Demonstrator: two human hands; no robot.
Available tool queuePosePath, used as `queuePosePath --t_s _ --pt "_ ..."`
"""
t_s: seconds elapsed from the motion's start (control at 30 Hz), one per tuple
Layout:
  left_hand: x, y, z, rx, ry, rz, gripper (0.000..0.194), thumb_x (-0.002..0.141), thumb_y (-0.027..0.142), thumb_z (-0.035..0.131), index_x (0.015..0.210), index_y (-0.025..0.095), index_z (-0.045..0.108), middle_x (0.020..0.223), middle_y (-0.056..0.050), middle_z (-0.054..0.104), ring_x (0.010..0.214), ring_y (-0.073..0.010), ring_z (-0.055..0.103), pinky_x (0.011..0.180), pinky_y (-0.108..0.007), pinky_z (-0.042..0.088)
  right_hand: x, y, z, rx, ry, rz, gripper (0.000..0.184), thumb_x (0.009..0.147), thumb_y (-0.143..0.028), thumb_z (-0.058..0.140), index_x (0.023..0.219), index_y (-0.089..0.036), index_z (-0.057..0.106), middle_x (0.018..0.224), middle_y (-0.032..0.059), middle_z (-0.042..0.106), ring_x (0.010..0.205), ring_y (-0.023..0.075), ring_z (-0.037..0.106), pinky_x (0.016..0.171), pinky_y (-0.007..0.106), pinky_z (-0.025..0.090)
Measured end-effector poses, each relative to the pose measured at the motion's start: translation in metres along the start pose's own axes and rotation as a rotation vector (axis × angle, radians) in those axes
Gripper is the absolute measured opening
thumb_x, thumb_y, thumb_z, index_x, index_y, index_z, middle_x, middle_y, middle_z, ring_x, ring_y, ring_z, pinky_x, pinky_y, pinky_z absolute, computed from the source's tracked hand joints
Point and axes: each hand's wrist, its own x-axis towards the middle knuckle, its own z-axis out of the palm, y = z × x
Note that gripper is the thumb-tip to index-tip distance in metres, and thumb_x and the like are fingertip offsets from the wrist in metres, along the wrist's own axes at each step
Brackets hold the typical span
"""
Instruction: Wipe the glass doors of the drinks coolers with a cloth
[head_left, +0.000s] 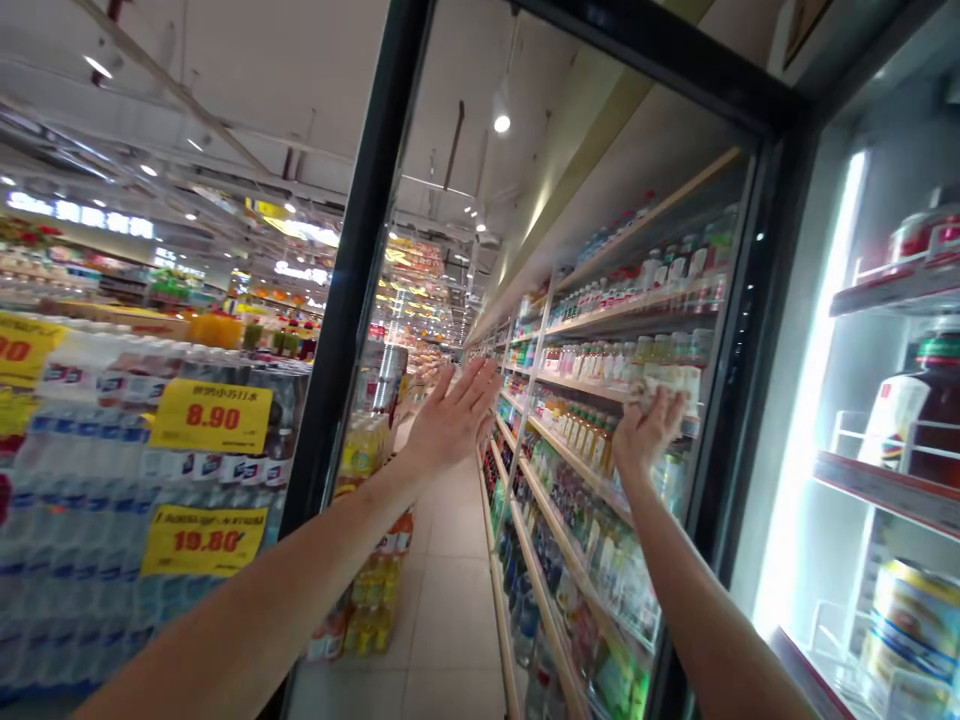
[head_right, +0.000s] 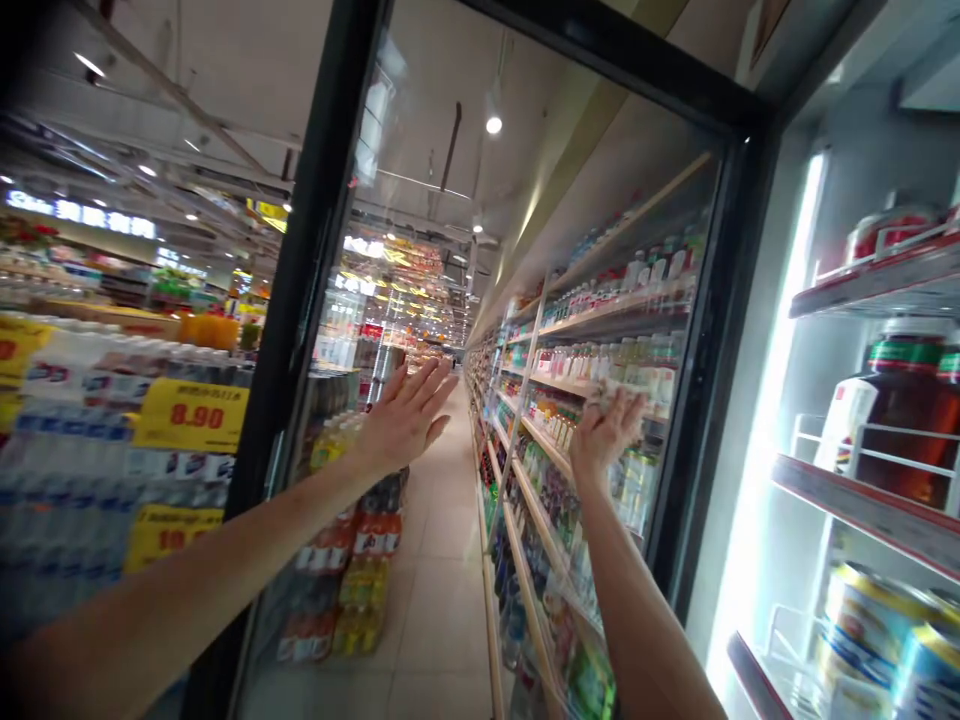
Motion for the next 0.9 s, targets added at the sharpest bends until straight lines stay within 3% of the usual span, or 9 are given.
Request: queuePosePath --t_s 0.13,0.2,0.23,0.43,0.5,0.63,0.73,0.8,0.9 --pt "0.000 0.002 0.000 -0.016 -0.017 -0.001 0.064 0.087 0.045 0.036 0.141 0.016 0.015 0.147 -0.008 0.018 0.137 -0.0215 0.010 0.112 -0.045 0.009 -0.044 -0.052 0.005 0.083 -0.247 -0.483 0.053 0.082 -0.027 0.040 0.133 -0.020 0.035 0.145 0.0115 0.025 0.136 0.0263 0.016 0.106 0.053 0.022" --pt "-0.001 0.003 0.000 -0.020 -0.019 -0.010 0.066 0.087 0.045 0.037 0.141 0.016 0.014 0.147 -0.008 0.017 0.137 -0.0217 0.008 0.112 -0.046 0.008 -0.054 -0.057 0.003 0.097 -0.344 -0.681 0.050 0.081 -0.028 0.043 0.131 -0.024 0.039 0.144 0.0082 0.030 0.136 0.0247 0.017 0.107 0.051 0.022" --pt "-0.001 0.005 0.000 -0.019 -0.021 -0.018 0.065 0.087 0.044 0.037 0.141 0.015 0.013 0.147 -0.008 0.017 0.137 -0.0218 0.008 0.112 -0.046 0.008 -0.052 -0.050 0.000 0.082 -0.352 -0.689 0.050 0.080 -0.029 0.043 0.130 -0.025 0.041 0.144 0.0076 0.030 0.136 0.0248 0.018 0.107 0.051 0.021" --pt "-0.002 0.014 -0.001 0.012 -0.031 -0.083 0.063 0.088 0.040 0.034 0.141 0.013 0.013 0.148 -0.009 0.013 0.137 -0.0230 0.005 0.111 -0.049 0.009 0.006 0.026 -0.008 -0.058 0.010 0.078 0.053 0.081 -0.028 0.036 0.131 -0.013 0.040 0.143 0.0170 0.028 0.133 0.0303 0.024 0.104 0.056 0.023" --pt "-0.002 0.016 -0.001 0.012 -0.026 -0.088 0.062 0.088 0.040 0.033 0.141 0.013 0.014 0.148 -0.008 0.013 0.137 -0.0223 0.005 0.111 -0.048 0.009 0.000 0.014 -0.004 -0.031 0.007 0.052 0.053 0.081 -0.028 0.035 0.132 -0.012 0.038 0.144 0.0174 0.026 0.134 0.0302 0.022 0.105 0.056 0.022" --pt "-0.001 0.015 -0.002 0.003 -0.017 -0.079 0.061 0.088 0.039 0.034 0.140 0.013 0.015 0.148 -0.009 0.015 0.137 -0.0221 0.006 0.111 -0.048 0.009 -0.050 -0.049 0.003 0.077 -0.215 -0.421 0.053 0.082 -0.028 0.039 0.135 -0.019 0.033 0.146 0.0125 0.023 0.136 0.0279 0.016 0.105 0.055 0.022" --pt "-0.001 0.014 -0.002 -0.003 -0.015 -0.078 0.061 0.088 0.039 0.034 0.140 0.014 0.015 0.147 -0.009 0.016 0.137 -0.0223 0.008 0.111 -0.048 0.010 -0.064 -0.056 -0.001 0.112 -0.353 -0.692 0.052 0.081 -0.028 0.044 0.132 -0.025 0.037 0.144 0.0078 0.029 0.136 0.0261 0.018 0.106 0.053 0.023" --pt "-0.001 0.014 -0.002 -0.002 -0.011 -0.080 0.061 0.088 0.039 0.035 0.140 0.014 0.016 0.147 -0.009 0.017 0.137 -0.0221 0.009 0.111 -0.047 0.010 -0.050 -0.030 -0.007 0.069 -0.308 -0.596 0.051 0.080 -0.029 0.044 0.131 -0.025 0.040 0.143 0.0075 0.031 0.135 0.0262 0.021 0.105 0.054 0.023" --pt "-0.002 0.014 0.000 0.005 -0.008 -0.083 0.061 0.088 0.040 0.035 0.140 0.014 0.016 0.147 -0.009 0.017 0.137 -0.0224 0.009 0.111 -0.047 0.009 -0.016 0.015 -0.012 -0.013 -0.056 -0.137 0.051 0.081 -0.026 0.037 0.132 -0.017 0.039 0.144 0.0142 0.027 0.134 0.0290 0.023 0.104 0.057 0.024"
